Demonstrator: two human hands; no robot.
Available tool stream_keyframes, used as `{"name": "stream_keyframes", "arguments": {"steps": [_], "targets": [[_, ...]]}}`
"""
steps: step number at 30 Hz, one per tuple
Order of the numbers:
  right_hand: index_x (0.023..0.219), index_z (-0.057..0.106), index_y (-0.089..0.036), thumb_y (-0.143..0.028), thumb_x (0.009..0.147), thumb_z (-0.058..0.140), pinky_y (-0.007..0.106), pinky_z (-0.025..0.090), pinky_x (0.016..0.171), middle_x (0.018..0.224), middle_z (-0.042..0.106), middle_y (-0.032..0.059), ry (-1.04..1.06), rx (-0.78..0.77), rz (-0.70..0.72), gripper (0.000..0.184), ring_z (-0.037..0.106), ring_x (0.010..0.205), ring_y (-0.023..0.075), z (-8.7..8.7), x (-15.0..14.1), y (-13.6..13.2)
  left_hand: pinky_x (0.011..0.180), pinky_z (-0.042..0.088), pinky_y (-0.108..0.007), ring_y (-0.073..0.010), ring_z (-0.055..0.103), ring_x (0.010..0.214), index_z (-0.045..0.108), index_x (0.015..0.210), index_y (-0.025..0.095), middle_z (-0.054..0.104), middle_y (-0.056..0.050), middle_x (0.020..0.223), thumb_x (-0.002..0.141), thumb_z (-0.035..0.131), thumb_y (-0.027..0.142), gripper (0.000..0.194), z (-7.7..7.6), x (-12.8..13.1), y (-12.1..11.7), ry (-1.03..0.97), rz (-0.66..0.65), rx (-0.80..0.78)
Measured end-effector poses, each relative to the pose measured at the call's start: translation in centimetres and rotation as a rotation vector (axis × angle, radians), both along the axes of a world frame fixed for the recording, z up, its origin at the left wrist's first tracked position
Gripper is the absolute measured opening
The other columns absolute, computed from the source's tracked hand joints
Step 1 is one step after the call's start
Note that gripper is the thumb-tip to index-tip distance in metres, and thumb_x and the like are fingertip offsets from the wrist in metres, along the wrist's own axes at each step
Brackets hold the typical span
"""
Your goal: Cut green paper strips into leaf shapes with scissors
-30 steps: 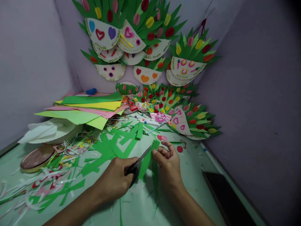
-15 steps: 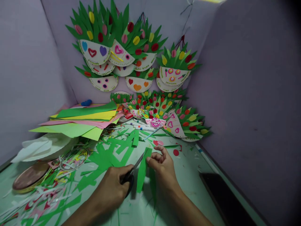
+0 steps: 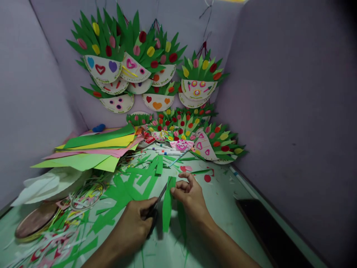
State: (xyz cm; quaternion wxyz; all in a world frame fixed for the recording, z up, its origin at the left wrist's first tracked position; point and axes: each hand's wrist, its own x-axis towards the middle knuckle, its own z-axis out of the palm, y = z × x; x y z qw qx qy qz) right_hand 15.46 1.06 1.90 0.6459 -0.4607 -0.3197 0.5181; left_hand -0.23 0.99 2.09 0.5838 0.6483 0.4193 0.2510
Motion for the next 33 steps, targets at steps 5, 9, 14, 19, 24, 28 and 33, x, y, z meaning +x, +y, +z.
{"name": "stream_keyframes", "arguments": {"steps": [5,9,14,19,24,28,33], "targets": [[0.084,0.041,-0.021,-0.018,0.049,0.069,0.021,0.03,0.047,0.05,0.054,-0.0103,0.0,0.001,0.0,0.045,0.042,0.043,0.007,0.0,-0.1,0.0,0.042,0.032,-0.015,-0.0058,0.04,0.045,0.067,0.099,0.011,0.055,0.002,0.058,0.069,0.054,0.015,0.033,0.0,0.1,-0.2,-0.053,0.033,-0.095],[0.086,0.041,-0.021,-0.018,0.05,0.069,0.021,0.03,0.047,0.052,0.054,-0.0099,0.005,0.002,-0.005,0.045,0.043,0.043,0.0075,-0.1,-0.2,-0.1,0.04,0.033,-0.015,-0.0061,0.042,0.043,0.068,0.089,0.01,0.051,0.002,0.053,0.066,0.059,0.019,0.026,0.4,0.3,-0.3,-0.065,0.042,-0.146],[0.086,0.041,-0.021,-0.017,0.052,0.067,0.02,0.03,0.046,0.051,0.052,-0.0108,-0.013,-0.021,-0.022,0.042,0.042,0.043,0.007,-0.3,-0.3,-0.2,0.036,0.031,-0.015,-0.0068,0.045,0.038,0.068,0.09,0.008,0.057,-0.001,0.052,0.06,0.064,0.024,0.034,0.5,0.6,-0.3,-0.074,0.083,-0.236],[0.085,0.041,-0.021,-0.014,0.053,0.062,0.019,0.028,0.044,0.047,0.048,-0.0127,-0.035,-0.045,0.006,0.039,0.039,0.041,0.0065,-0.3,-0.2,-0.1,0.031,0.025,-0.016,-0.0088,0.048,0.036,0.055,0.114,0.004,0.065,-0.005,0.059,0.053,0.069,0.03,0.067,0.4,-0.3,1.1,-0.047,0.348,-0.266],[0.085,0.044,-0.02,-0.008,0.047,0.055,0.017,0.024,0.04,0.045,0.048,-0.0128,-0.045,-0.165,0.265,0.041,0.035,0.038,0.0056,-0.3,-0.7,-0.8,0.04,0.038,-0.019,-0.0082,0.048,0.041,0.058,0.109,0.006,0.061,0.0,0.057,0.048,0.073,0.028,0.067,1.4,-0.6,1.4,-0.101,0.536,-0.094],[0.088,0.047,-0.019,-0.004,0.044,0.051,0.017,0.023,0.038,0.044,0.049,-0.0126,-0.1,-0.224,0.481,0.046,0.034,0.037,0.0049,-1.0,-1.7,-1.6,0.043,0.038,-0.018,-0.0092,0.05,0.046,0.06,0.102,0.008,0.059,0.002,0.054,0.048,0.071,0.021,0.056,1.5,0.1,0.4,-0.1,0.402,-0.072],[0.091,0.05,-0.019,-0.005,0.049,0.054,0.017,0.027,0.041,0.048,0.051,-0.0117,-0.164,-0.173,0.542,0.045,0.038,0.039,0.0051,-0.9,-1.5,-1.8,0.043,0.035,-0.016,-0.008,0.049,0.046,0.058,0.096,0.009,0.057,0.004,0.052,0.049,0.067,0.018,0.048,1.4,-0.2,0.7,-0.122,0.497,-0.009]]}}
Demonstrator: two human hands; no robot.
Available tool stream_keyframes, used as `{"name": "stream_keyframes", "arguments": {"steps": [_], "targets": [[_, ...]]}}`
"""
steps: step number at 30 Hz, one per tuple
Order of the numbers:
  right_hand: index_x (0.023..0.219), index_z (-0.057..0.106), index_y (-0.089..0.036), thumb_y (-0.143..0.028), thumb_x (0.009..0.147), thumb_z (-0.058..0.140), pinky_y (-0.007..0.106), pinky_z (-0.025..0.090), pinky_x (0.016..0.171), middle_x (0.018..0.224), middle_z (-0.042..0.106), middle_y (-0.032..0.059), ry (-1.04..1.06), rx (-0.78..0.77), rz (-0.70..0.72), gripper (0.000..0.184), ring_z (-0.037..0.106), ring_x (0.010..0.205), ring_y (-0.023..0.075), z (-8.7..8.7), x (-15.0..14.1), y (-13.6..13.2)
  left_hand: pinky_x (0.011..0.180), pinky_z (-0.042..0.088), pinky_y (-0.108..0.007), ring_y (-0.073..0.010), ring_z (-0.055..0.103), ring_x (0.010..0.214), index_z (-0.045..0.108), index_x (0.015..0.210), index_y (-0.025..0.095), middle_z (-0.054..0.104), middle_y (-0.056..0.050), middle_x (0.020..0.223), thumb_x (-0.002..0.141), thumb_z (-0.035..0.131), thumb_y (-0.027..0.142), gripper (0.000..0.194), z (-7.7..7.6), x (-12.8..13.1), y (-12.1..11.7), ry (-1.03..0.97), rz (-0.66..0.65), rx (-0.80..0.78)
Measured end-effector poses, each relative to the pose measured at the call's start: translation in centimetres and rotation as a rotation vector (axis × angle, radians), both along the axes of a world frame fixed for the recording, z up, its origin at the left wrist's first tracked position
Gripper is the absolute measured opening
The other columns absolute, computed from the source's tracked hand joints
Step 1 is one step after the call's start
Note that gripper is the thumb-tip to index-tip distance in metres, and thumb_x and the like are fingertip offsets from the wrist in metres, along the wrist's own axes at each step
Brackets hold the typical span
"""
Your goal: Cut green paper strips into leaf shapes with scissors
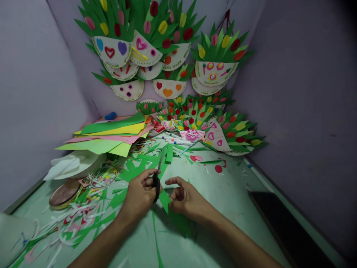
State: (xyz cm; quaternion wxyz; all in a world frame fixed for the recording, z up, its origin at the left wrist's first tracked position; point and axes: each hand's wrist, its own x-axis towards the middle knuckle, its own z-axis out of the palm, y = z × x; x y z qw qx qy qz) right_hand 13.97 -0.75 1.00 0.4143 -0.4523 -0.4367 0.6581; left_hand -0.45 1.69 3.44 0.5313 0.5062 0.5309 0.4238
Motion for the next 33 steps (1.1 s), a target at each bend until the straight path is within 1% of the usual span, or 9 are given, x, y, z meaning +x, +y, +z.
{"name": "stream_keyframes", "arguments": {"steps": [3,6,9,12,16,21,24,28,33], "targets": [[0.094,0.05,-0.018,-0.006,0.051,0.059,0.018,0.031,0.043,0.051,0.053,-0.0099,-0.049,0.045,-0.05,0.045,0.042,0.042,0.0062,0.9,1.2,0.6,0.042,0.034,-0.017,-0.0075,0.048,0.045,0.054,0.098,0.009,0.057,0.004,0.054,0.048,0.068,0.018,0.053,0.2,-0.6,0.6,-0.055,0.071,0.019],[0.096,0.05,-0.017,-0.011,0.053,0.066,0.021,0.037,0.046,0.053,0.056,-0.008,-0.06,0.087,-0.262,0.047,0.047,0.044,0.0085,1.7,2.2,1.2,0.043,0.036,-0.018,-0.0089,0.049,0.044,0.054,0.096,0.01,0.055,0.005,0.051,0.048,0.066,0.018,0.05,0.1,-0.6,0.7,-0.078,0.02,-0.013],[0.099,0.047,-0.019,-0.019,0.053,0.072,0.025,0.043,0.05,0.049,0.051,-0.0107,0.075,0.105,-0.43,0.053,0.05,0.045,0.0106,1.8,2.4,1.5,0.043,0.037,-0.019,-0.0094,0.049,0.043,0.054,0.095,0.011,0.055,0.005,0.049,0.049,0.065,0.017,0.047,-0.1,0.0,0.2,-0.087,-0.019,-0.056],[0.101,0.045,-0.02,-0.023,0.052,0.076,0.028,0.047,0.057,0.053,0.053,-0.0099,0.231,0.091,-0.409,0.058,0.056,0.053,0.0126,1.4,1.5,1.1,0.041,0.035,-0.018,-0.0091,0.05,0.044,0.052,0.096,0.011,0.056,0.004,0.053,0.051,0.066,0.02,0.048,-0.3,0.4,-0.3,-0.124,0.033,-0.071],[0.095,0.046,-0.019,-0.022,0.051,0.076,0.024,0.043,0.053,0.057,0.059,-0.0056,0.189,0.062,-0.295,0.053,0.057,0.052,0.0128,0.6,-0.4,0.2,0.041,0.034,-0.017,-0.009,0.05,0.044,0.05,0.096,0.012,0.055,0.005,0.054,0.051,0.068,0.022,0.05,-0.4,0.7,-0.8,-0.16,0.051,-0.066],[0.093,0.047,-0.019,-0.021,0.053,0.073,0.024,0.042,0.049,0.055,0.059,-0.0061,0.164,0.079,-0.356,0.048,0.055,0.047,0.0119,0.2,-1.0,-0.1,0.042,0.036,-0.018,-0.0089,0.05,0.044,0.05,0.096,0.013,0.054,0.005,0.055,0.052,0.07,0.026,0.05,-0.6,0.8,-1.0,-0.141,-0.022,-0.056],[0.088,0.048,-0.02,-0.02,0.054,0.073,0.023,0.043,0.051,0.055,0.058,-0.0068,0.145,0.135,-0.451,0.042,0.054,0.049,0.0109,0.7,-0.1,0.3,0.044,0.037,-0.019,-0.0087,0.049,0.045,0.051,0.098,0.013,0.055,0.004,0.057,0.057,0.069,0.027,0.047,-1.2,0.5,-1.0,-0.058,-0.125,-0.042],[0.081,0.048,-0.021,-0.02,0.055,0.074,0.026,0.048,0.058,0.054,0.055,-0.0085,0.148,0.209,-0.617,0.037,0.054,0.051,0.0102,1.4,1.6,1.2,0.05,0.038,-0.02,-0.0123,0.054,0.058,0.053,0.101,0.016,0.061,-0.001,0.07,0.068,0.061,0.025,0.035,-2.4,0.0,-1.3,0.173,-0.29,0.079],[0.089,0.049,-0.02,-0.021,0.054,0.075,0.027,0.05,0.059,0.06,0.058,-0.0071,0.166,0.227,-0.62,0.044,0.055,0.054,0.0105,1.5,1.9,1.4,0.056,0.036,-0.022,-0.0132,0.052,0.06,0.059,0.092,0.023,0.06,0.002,0.068,0.072,0.05,0.018,0.022,-2.8,0.1,-1.8,0.542,-0.38,0.26]]}}
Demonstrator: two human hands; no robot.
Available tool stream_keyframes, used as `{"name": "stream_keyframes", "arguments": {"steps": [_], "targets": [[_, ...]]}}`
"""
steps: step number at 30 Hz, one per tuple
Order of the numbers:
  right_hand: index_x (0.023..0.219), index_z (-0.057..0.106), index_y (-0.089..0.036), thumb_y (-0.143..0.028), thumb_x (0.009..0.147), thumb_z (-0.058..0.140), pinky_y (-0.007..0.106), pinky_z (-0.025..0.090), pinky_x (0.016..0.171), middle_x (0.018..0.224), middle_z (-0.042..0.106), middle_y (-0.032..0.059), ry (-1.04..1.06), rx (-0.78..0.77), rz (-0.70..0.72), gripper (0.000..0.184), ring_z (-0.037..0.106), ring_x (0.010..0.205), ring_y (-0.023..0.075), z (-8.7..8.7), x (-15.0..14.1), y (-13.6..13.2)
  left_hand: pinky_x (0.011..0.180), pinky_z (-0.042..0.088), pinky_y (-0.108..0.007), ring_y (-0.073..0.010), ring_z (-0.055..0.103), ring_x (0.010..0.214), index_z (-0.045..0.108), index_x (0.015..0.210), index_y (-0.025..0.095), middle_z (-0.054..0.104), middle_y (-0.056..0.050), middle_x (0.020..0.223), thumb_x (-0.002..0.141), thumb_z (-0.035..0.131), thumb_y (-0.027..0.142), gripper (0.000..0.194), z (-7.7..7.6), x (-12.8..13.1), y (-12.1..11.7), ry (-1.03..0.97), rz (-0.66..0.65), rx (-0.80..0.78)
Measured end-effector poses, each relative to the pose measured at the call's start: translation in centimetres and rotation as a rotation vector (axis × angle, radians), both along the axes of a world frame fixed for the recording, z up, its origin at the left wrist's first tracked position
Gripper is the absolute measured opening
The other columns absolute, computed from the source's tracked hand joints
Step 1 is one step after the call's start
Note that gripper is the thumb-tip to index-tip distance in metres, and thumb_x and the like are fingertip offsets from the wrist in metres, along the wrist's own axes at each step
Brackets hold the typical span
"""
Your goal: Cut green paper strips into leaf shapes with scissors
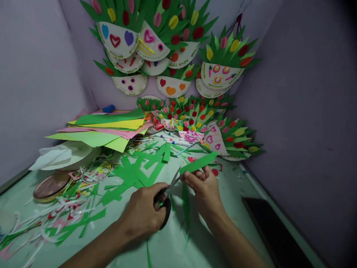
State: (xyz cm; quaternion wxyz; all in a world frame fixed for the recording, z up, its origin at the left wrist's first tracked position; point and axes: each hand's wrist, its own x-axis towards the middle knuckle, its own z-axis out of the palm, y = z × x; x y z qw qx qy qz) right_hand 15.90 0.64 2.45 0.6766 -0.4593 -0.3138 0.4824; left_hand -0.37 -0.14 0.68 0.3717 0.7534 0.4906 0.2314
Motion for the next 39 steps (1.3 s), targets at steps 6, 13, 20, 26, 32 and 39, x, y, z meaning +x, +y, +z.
{"name": "stream_keyframes", "arguments": {"steps": [6,13,20,26,32,39], "targets": [[0.094,0.049,-0.021,-0.022,0.056,0.075,0.027,0.05,0.059,0.067,0.062,-0.0037,-0.022,0.022,0.082,0.046,0.058,0.059,0.0125,-0.09,-0.93,-0.58,0.053,0.031,-0.022,-0.0118,0.049,0.058,0.058,0.086,0.026,0.057,0.005,0.065,0.073,0.048,0.019,0.018,0.92,0.04,0.04,0.086,-0.025,0.055],[0.106,0.047,-0.021,-0.02,0.058,0.073,0.027,0.05,0.058,0.067,0.061,-0.0035,-0.032,0.025,0.088,0.054,0.058,0.059,0.0133,-0.25,-0.91,-0.6,0.053,0.03,-0.022,-0.0113,0.047,0.057,0.058,0.086,0.027,0.056,0.005,0.064,0.073,0.048,0.019,0.018,0.74,-0.04,0.09,0.082,-0.023,0.041],[0.108,0.046,-0.021,-0.02,0.058,0.073,0.026,0.05,0.059,0.068,0.063,-0.0031,-0.017,0.031,0.087,0.057,0.058,0.059,0.0123,-0.33,-0.93,-0.64,0.053,0.03,-0.022,-0.0108,0.045,0.056,0.058,0.088,0.026,0.054,0.005,0.063,0.075,0.047,0.02,0.018,0.86,-0.25,0.07,0.078,-0.038,0.04],[0.107,0.047,-0.021,-0.02,0.058,0.073,0.026,0.051,0.059,0.07,0.064,-0.0024,0.005,0.04,0.055,0.057,0.059,0.061,0.0125,-0.31,-1.0,-0.64,0.053,0.03,-0.021,-0.0104,0.045,0.056,0.059,0.095,0.026,0.055,0.005,0.064,0.074,0.047,0.019,0.026,0.75,-0.14,0.21,0.066,-0.04,0.038],[0.106,0.048,-0.021,-0.019,0.058,0.073,0.026,0.051,0.059,0.068,0.064,-0.0035,0.007,0.043,0.066,0.055,0.059,0.059,0.0119,-0.34,-1.05,-0.62,0.053,0.031,-0.021,-0.011,0.048,0.058,0.06,0.093,0.022,0.058,0.003,0.067,0.073,0.047,0.018,0.024,0.81,-0.12,0.27,0.054,-0.043,0.025],[0.106,0.048,-0.02,-0.019,0.058,0.072,0.026,0.051,0.058,0.068,0.063,-0.0034,0.007,0.044,0.059,0.055,0.058,0.058,0.0115,-0.45,-1.01,-0.57,0.055,0.035,-0.021,-0.0126,0.052,0.061,0.06,0.09,0.023,0.062,0.003,0.07,0.072,0.048,0.018,0.022,0.59,-0.25,0.36,0.055,-0.039,0.03]]}}
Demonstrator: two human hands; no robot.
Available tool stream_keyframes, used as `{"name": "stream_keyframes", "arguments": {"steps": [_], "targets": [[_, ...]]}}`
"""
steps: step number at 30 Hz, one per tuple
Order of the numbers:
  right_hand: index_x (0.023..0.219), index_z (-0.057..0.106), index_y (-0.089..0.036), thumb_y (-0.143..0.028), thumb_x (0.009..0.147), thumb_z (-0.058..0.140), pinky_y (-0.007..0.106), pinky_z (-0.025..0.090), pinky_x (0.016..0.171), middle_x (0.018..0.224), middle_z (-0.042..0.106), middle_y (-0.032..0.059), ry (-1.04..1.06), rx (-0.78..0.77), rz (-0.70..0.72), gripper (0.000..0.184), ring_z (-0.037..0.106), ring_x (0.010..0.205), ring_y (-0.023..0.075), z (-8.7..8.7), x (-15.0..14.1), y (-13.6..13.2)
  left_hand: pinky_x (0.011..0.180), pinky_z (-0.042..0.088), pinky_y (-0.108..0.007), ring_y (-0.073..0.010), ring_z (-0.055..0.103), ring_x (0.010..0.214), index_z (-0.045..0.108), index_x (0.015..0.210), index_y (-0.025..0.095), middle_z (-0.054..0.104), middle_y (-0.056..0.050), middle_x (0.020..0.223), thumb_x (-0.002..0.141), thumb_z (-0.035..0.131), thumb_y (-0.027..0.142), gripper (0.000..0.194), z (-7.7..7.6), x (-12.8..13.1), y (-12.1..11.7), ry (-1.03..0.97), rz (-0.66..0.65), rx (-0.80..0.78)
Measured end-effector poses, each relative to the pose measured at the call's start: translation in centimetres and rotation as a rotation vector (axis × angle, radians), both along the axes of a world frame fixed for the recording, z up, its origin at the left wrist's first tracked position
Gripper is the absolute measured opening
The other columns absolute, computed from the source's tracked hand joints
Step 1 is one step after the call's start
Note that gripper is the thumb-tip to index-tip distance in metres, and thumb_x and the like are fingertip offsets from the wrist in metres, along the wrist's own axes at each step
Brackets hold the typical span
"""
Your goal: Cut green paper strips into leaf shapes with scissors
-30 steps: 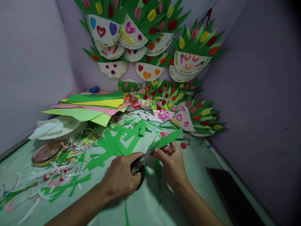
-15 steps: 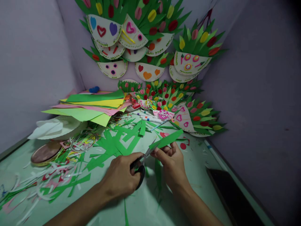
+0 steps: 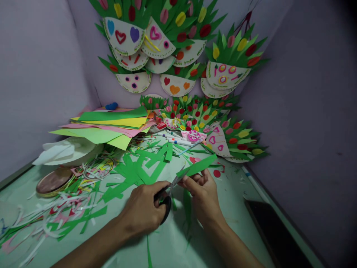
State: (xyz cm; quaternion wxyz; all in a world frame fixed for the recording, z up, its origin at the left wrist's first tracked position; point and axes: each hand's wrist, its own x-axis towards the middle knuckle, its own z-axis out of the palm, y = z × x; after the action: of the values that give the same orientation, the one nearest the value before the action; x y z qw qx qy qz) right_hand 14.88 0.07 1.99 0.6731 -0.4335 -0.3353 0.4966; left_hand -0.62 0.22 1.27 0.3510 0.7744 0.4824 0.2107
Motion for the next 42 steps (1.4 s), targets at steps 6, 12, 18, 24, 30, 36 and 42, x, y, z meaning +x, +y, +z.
{"name": "stream_keyframes", "arguments": {"steps": [6,12,18,24,30,36,42], "targets": [[0.108,0.046,-0.02,-0.02,0.057,0.073,0.026,0.052,0.058,0.066,0.062,-0.0042,-0.007,-0.019,-0.005,0.058,0.057,0.057,0.0111,0.1,0.1,0.0,0.057,0.038,-0.02,-0.0132,0.056,0.065,0.06,0.087,0.021,0.065,0.002,0.075,0.071,0.048,0.015,0.021,0.0,0.0,-0.1,-0.029,-0.001,-0.002],[0.11,0.044,-0.02,-0.02,0.056,0.074,0.026,0.051,0.059,0.065,0.062,-0.0048,-0.007,-0.03,0.001,0.061,0.057,0.058,0.0115,0.3,0.1,0.0,0.059,0.039,-0.02,-0.0134,0.057,0.066,0.062,0.088,0.022,0.063,0.002,0.07,0.072,0.045,0.014,0.024,0.3,-0.1,-0.1,-0.035,-0.021,0.004],[0.111,0.043,-0.02,-0.02,0.057,0.074,0.027,0.052,0.06,0.069,0.064,-0.003,-0.038,-0.017,0.018,0.062,0.059,0.059,0.0124,0.2,0.2,0.2,0.06,0.04,-0.02,-0.0131,0.055,0.063,0.065,0.094,0.021,0.059,0.002,0.064,0.072,0.044,0.013,0.031,0.6,-0.2,0.0,-0.044,-0.039,0.016],[0.11,0.044,-0.021,-0.02,0.057,0.074,0.027,0.051,0.059,0.069,0.064,-0.0031,-0.03,-0.021,0.012,0.061,0.059,0.059,0.0126,0.1,0.3,0.1,0.059,0.04,-0.019,-0.0127,0.054,0.062,0.066,0.096,0.018,0.06,0.002,0.065,0.074,0.043,0.014,0.032,1.3,-0.1,-0.2,-0.094,-0.054,-0.021],[0.101,0.047,-0.021,-0.02,0.057,0.074,0.027,0.051,0.06,0.064,0.062,-0.0052,-0.026,-0.038,-0.005,0.052,0.06,0.059,0.0129,0.3,0.5,0.2,0.059,0.041,-0.019,-0.0136,0.055,0.065,0.066,0.085,0.015,0.061,0.001,0.065,0.073,0.043,0.015,0.026,1.3,0.1,-0.1,-0.113,-0.041,-0.054],[0.095,0.047,-0.021,-0.019,0.058,0.072,0.025,0.05,0.059,0.063,0.063,-0.006,-0.015,-0.033,-0.058,0.044,0.058,0.056,0.0113,0.4,1.0,0.3,0.059,0.041,-0.018,-0.0136,0.055,0.065,0.066,0.084,0.016,0.062,0.001,0.065,0.073,0.045,0.016,0.024,1.0,0.0,-0.1,-0.1,-0.032,-0.046],[0.096,0.046,-0.021,-0.018,0.059,0.071,0.027,0.05,0.059,0.063,0.063,-0.0053,-0.024,-0.021,-0.029,0.045,0.058,0.056,0.0118,0.1,1.0,0.3,0.06,0.041,-0.019,-0.0138,0.055,0.064,0.066,0.084,0.016,0.06,0.001,0.061,0.073,0.045,0.017,0.024,1.1,0.0,-0.1,-0.085,-0.011,-0.039]]}}
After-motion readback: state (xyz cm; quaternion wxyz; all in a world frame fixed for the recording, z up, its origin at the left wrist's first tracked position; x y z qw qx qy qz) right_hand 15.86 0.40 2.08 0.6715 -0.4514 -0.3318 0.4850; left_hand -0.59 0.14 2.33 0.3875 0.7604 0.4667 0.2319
